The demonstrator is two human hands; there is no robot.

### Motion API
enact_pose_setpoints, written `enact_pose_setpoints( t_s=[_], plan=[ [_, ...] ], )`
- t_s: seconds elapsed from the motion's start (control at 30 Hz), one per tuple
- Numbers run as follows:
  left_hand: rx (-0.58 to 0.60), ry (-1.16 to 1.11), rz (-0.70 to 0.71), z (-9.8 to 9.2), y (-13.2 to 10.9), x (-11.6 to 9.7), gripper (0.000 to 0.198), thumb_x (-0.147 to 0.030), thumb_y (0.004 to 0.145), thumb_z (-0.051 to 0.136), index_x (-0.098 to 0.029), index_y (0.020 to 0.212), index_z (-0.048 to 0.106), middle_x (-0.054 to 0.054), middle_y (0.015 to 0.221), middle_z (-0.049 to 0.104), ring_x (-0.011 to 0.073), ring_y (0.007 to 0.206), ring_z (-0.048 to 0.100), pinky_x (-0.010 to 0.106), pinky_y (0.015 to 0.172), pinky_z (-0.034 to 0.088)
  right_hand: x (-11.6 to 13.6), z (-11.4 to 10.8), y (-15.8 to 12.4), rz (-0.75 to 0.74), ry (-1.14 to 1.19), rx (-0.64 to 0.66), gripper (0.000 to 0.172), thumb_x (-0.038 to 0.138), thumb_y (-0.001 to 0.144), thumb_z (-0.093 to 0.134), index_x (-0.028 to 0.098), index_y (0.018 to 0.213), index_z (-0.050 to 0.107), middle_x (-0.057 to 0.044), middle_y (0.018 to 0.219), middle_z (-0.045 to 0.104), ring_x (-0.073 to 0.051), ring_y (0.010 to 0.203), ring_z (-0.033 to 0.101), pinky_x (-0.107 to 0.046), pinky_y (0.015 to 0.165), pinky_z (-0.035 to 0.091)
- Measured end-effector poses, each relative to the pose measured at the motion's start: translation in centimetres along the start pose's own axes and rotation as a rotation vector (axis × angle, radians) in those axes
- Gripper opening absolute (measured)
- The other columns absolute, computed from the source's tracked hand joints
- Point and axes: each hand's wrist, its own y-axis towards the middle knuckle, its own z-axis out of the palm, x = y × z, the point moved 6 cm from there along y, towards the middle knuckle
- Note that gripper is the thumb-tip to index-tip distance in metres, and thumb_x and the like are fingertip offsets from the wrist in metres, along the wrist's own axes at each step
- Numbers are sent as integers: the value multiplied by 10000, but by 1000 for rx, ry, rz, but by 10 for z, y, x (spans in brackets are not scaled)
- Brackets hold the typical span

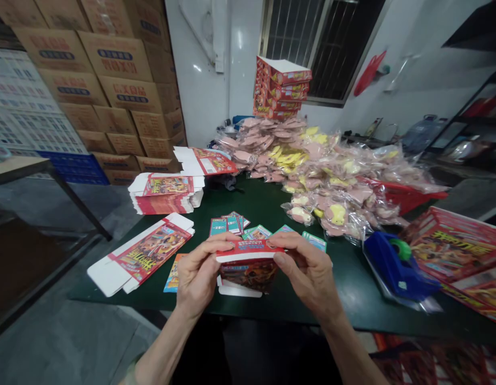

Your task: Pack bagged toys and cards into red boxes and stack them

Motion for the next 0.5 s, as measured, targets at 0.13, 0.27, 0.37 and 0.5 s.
enact_pose_setpoints(
  t_s=[0.13, 0.27, 0.37, 0.5],
  plan=[
    [68, 44, -24, 2, -2, -8, 241, -327, 828, 535, -163, 900, 697, 125, 1014, 684, 296, 1042, 597, 408, 885, 465, 10, 3, -1, 15, -112, 6, 118, 259, 852, 563, 214, 941, 627, -49, 948, 630, -154, 874, 608, -226, 658, 531],
    [117, 321, -84, 6, 1, -18, 128, -245, 812, 607, -190, 921, 647, 67, 954, 686, 192, 891, 641, 255, 749, 499, 19, 2, -3, -34, -242, 1, 169, 241, 878, 506, 222, 1025, 588, -47, 968, 628, -151, 859, 605, -219, 643, 523],
    [165, 360, -112, 7, 2, -21, 179, -255, 826, 595, -214, 996, 634, 51, 967, 690, 163, 841, 654, 217, 692, 513, 22, 4, -4, -94, -306, 12, 208, 200, 883, 494, 235, 1070, 577, -46, 995, 631, -162, 910, 600, -266, 742, 518],
    [190, 350, -58, 2, 5, -24, 131, -207, 820, 606, -235, 914, 694, 39, 979, 699, 158, 936, 643, 210, 788, 503, 26, 8, -6, -110, -295, 28, 217, 149, 878, 493, 236, 1044, 601, -43, 975, 626, -154, 916, 598, -266, 752, 508]
  ],
)
